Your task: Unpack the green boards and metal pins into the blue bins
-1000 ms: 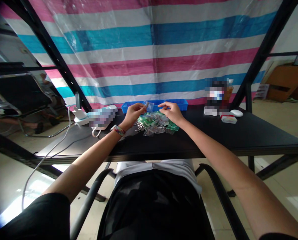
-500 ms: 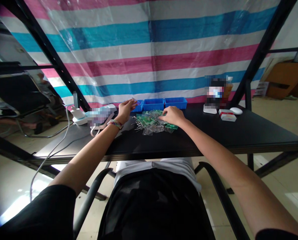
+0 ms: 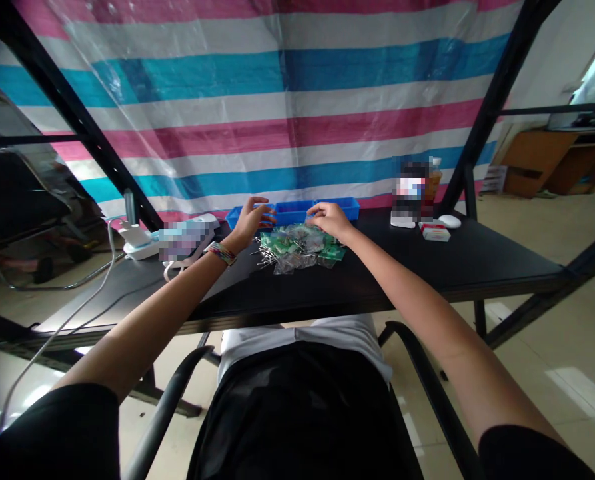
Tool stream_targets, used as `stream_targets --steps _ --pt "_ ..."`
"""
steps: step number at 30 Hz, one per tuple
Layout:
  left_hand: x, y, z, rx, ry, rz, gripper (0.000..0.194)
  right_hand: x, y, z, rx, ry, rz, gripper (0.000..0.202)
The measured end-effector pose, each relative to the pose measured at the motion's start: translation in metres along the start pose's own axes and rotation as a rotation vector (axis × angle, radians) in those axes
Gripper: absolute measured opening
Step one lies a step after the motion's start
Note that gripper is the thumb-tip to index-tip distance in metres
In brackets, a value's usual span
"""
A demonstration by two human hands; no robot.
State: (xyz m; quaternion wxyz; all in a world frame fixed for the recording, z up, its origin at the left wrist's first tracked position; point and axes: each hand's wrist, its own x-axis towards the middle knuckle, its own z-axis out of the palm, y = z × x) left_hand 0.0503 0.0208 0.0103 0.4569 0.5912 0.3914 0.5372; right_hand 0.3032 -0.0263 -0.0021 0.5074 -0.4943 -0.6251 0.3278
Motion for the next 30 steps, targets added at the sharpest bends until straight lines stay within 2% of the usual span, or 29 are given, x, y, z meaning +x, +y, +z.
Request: stream_targets --steps 3,6,11,16,20,25,30 --pt "-0.008 0.002 0.013 0.149 -0.167 0.104 0.03 0.004 -0.012 0.005 0.284 -0.016 0.111 0.026" --pt "-0.016 0.002 0.023 0.182 -0.284 0.194 0.037 0.005 -0.02 0.016 0.433 -0.021 0.097 0.029" --pt "-0.025 0.002 0.03 0.109 -0.242 0.339 0.032 0.005 -0.022 0.028 0.453 -0.072 0.012 0.034" --pt "-0.031 0.004 0.026 0.106 -0.277 0.329 0.029 0.002 -0.015 0.028 0.379 -0.156 -0.042 0.033" --pt "-0.032 0.001 0.025 0.141 -0.278 0.331 0.036 0.001 -0.009 0.03 0.31 -0.178 -0.101 0.033" --pt "-0.031 -0.005 0.023 0.218 -0.256 0.268 0.062 0.002 -0.003 0.031 0.229 -0.12 -0.24 0.038" --pt "-0.033 -0.002 0.023 0.107 -0.268 0.142 0.061 -0.001 -0.001 0.032 0.059 -0.047 -0.437 0.046"
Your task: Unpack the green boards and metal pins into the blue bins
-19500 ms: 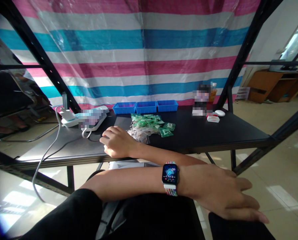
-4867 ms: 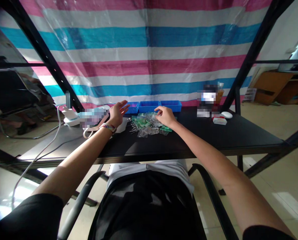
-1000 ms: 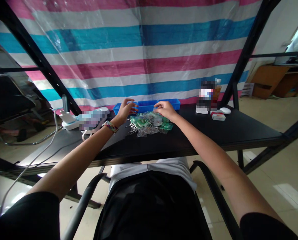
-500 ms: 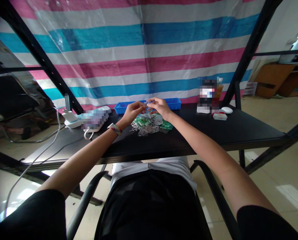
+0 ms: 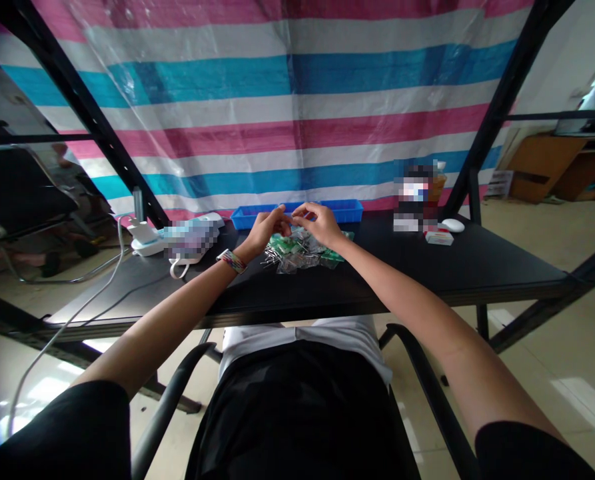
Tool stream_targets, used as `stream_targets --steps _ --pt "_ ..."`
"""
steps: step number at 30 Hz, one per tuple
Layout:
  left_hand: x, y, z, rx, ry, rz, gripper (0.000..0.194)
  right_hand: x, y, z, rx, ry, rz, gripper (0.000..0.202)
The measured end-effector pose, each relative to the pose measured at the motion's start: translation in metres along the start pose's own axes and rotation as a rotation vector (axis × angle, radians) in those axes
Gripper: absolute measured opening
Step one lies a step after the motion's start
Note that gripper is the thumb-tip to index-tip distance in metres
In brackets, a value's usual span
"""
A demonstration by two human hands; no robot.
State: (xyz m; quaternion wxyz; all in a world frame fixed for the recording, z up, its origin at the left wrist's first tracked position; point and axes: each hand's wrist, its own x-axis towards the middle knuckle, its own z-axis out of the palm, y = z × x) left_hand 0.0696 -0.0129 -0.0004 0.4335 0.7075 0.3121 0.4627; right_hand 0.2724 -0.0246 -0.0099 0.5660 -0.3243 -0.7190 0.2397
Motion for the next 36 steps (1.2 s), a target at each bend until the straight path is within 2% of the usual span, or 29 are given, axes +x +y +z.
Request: stream_targets --steps 3,8,10,15,18,22,25,30,36 --pt "0.0 0.001 0.001 -0.011 0.023 -0.02 0.05 -0.002 -0.002 0.0 -0.093 0.031 -0.08 0.044" --pt "0.0 0.0 0.001 -0.043 0.045 0.007 0.035 -0.001 -0.001 -0.004 -0.103 0.018 -0.098 0.028" --pt "0.0 0.0 0.001 -0.058 0.064 0.025 0.034 -0.001 -0.001 -0.004 -0.041 0.003 -0.046 0.026" --pt "0.001 0.002 -0.002 -0.048 0.07 0.054 0.035 -0.002 -0.005 -0.003 0.242 0.01 0.212 0.054" --pt "-0.001 0.004 -0.001 -0.035 0.024 0.074 0.035 -0.004 -0.008 -0.002 0.316 -0.01 0.308 0.048" --pt "-0.004 0.006 0.0 -0.008 -0.013 0.108 0.034 -0.007 -0.013 0.0 0.32 -0.035 0.356 0.042" --pt "-0.005 0.007 0.001 0.023 -0.017 0.128 0.037 -0.008 -0.016 0.001 0.314 -0.034 0.358 0.043" --pt "-0.005 0.004 0.0 0.135 -0.004 0.127 0.058 -0.007 -0.015 0.0 0.291 0.0 0.291 0.042" --pt "-0.005 0.005 0.0 0.012 -0.01 0.019 0.064 -0.008 -0.012 0.001 0.223 0.0 0.175 0.043"
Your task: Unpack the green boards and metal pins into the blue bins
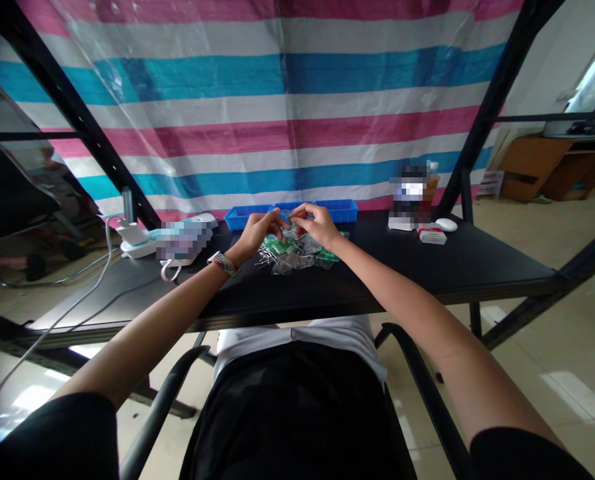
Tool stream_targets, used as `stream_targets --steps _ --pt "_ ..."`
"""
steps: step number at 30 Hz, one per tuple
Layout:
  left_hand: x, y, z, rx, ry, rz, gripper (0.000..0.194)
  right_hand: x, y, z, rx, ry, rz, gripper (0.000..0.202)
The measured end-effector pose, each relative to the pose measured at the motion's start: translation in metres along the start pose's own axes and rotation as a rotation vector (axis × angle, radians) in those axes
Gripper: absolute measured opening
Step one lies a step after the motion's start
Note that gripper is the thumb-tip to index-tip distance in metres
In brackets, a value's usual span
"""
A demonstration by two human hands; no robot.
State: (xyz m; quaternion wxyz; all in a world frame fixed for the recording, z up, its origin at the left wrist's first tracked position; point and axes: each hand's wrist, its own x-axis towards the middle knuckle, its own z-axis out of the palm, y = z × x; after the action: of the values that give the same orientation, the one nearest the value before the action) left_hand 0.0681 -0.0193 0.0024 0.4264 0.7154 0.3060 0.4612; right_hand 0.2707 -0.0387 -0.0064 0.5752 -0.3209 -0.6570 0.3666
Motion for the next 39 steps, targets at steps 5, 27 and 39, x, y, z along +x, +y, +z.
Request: stream_targets --steps 5,27,39 --pt "0.0 0.0 -0.002 -0.08 0.004 -0.091 0.063 0.0 0.002 0.0 -0.069 0.003 -0.072 0.04" --pt "0.018 -0.013 -0.041 -0.2 0.429 -0.163 0.027 0.008 0.011 -0.018 -0.095 0.189 0.018 0.035" --pt "0.032 -0.022 -0.071 -0.338 0.513 -0.212 0.04 0.002 0.006 -0.013 -0.12 0.127 0.049 0.024"
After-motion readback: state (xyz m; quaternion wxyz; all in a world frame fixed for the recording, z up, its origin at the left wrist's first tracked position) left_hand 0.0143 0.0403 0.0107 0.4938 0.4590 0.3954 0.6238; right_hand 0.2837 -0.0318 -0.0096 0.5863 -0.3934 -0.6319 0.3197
